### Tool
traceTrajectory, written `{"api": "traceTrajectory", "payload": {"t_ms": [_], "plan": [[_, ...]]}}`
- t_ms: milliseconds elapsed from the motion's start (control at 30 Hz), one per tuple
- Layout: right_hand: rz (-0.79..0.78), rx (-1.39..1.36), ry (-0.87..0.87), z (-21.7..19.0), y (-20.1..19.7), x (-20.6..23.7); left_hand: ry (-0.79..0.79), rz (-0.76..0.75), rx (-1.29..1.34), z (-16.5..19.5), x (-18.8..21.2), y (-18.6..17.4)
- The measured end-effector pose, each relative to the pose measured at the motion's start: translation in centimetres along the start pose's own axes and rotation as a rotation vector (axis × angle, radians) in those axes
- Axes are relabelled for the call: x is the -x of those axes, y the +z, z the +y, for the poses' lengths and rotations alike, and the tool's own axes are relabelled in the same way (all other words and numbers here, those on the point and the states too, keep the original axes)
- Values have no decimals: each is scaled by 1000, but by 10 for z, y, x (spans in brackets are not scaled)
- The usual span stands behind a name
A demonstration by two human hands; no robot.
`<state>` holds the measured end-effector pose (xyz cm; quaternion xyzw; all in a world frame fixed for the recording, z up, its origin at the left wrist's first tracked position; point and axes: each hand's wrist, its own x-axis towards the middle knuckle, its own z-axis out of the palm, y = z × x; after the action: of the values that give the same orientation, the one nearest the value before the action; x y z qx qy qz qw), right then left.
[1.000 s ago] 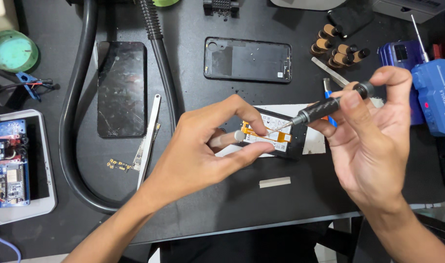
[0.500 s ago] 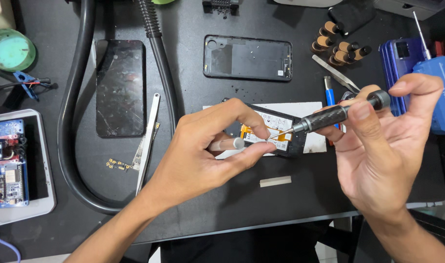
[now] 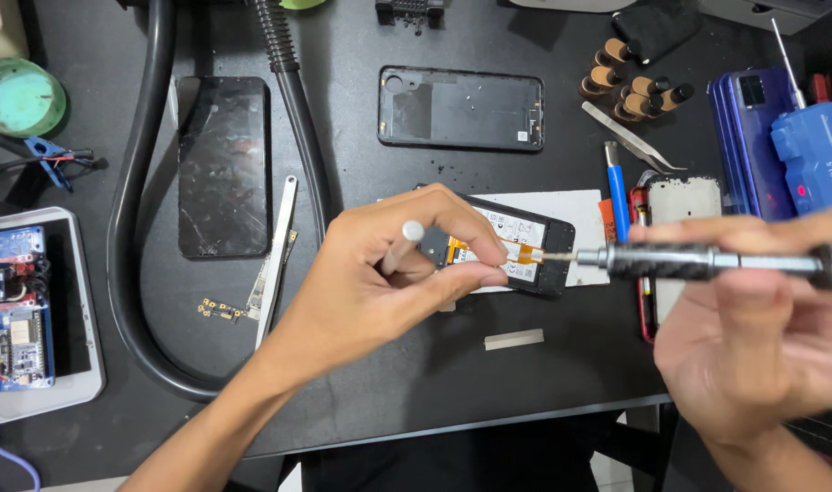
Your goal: The person uses a precision screwdriver to remove screws from a disassembled smartphone, then wipes the work surface with a cloth. They handle a phone back cover and apply adhesive from a tube to the frame while organizing components on the table.
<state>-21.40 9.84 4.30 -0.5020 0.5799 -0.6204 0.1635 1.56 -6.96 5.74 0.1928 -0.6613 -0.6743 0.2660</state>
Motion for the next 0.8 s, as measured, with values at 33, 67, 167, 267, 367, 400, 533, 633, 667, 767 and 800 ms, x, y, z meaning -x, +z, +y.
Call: {"api": "traceTrajectory", "payload": {"t_ms": [33, 67, 167, 267, 367, 400, 533, 633, 667, 767, 800], "plan": [[-10, -7, -36, 0, -1, 2, -3, -14, 31, 0, 0, 0], [-19, -15, -72, 0, -3, 3, -6, -28, 61, 0, -1, -1], [-51, -36, -154, -2, -4, 5, -21, -62, 99, -1, -2, -3], [-95, -54, -154, -6, -8, 8, -21, -90, 146, -2, -2, -5], [-134, -25, -170, -7, -14, 13, 3, -120, 165, -2, -2, -5], [-148, -7, -177, -7, -16, 14, 14, -130, 162, -2, -3, -5], [-113, 193, -58, -12, -16, 14, 34, -125, 59, 2, -4, -4], [-178, 378, -64, -25, -11, 3, 29, -80, -34, 9, -2, -6], [-244, 414, -76, -31, -12, -5, 27, -57, -68, 11, -1, -7], [-476, 474, -72, -39, -12, -31, 134, 7, -236, 15, 0, -10], [-429, 426, -130, -35, -6, -34, 189, 29, -302, 15, 0, -10]]}}
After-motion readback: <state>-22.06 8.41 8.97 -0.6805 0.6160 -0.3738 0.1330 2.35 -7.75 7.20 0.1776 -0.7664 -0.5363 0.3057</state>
